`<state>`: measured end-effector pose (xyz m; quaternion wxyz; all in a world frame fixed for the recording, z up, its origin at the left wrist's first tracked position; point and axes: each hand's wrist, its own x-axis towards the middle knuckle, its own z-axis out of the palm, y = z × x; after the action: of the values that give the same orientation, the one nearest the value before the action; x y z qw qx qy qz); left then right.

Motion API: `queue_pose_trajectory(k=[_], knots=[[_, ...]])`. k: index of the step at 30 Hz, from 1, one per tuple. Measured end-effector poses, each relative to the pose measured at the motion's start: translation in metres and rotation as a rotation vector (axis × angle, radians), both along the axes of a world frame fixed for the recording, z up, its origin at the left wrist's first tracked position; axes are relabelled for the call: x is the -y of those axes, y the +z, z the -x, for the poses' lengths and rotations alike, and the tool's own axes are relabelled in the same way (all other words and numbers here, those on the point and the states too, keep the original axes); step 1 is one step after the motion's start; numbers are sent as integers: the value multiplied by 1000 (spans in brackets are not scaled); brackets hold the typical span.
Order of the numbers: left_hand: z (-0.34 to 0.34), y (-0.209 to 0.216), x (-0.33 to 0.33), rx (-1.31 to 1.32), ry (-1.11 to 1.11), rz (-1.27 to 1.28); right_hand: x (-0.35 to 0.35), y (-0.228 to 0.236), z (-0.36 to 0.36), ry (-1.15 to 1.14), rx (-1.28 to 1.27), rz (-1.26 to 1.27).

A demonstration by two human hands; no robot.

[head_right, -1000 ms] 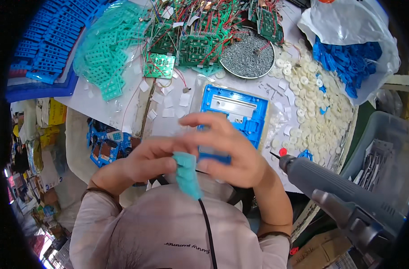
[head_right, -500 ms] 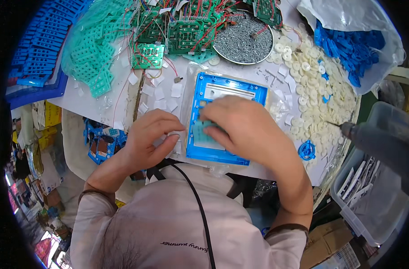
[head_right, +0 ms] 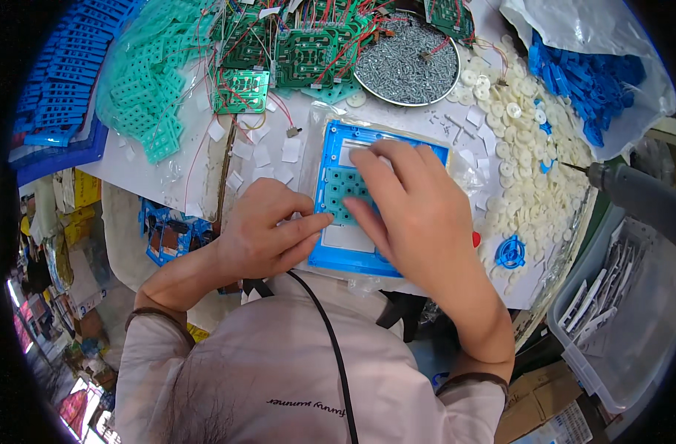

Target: Assembling components into a blue electronic toy casing using an electric screwdriver at a factory workstation.

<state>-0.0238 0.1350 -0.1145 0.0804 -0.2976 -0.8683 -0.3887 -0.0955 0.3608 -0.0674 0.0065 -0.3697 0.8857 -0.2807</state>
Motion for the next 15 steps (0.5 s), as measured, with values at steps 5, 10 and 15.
queue_pose_trajectory(k=[5, 10, 15], knots=[[4, 5, 16, -12, 79, 9, -4, 12, -30, 214, 48, -208], [36, 13, 63, -124, 347, 232, 7, -5, -57, 100, 147, -370], [67, 17, 91, -194, 365, 351, 12, -10, -63, 87, 115, -403]])
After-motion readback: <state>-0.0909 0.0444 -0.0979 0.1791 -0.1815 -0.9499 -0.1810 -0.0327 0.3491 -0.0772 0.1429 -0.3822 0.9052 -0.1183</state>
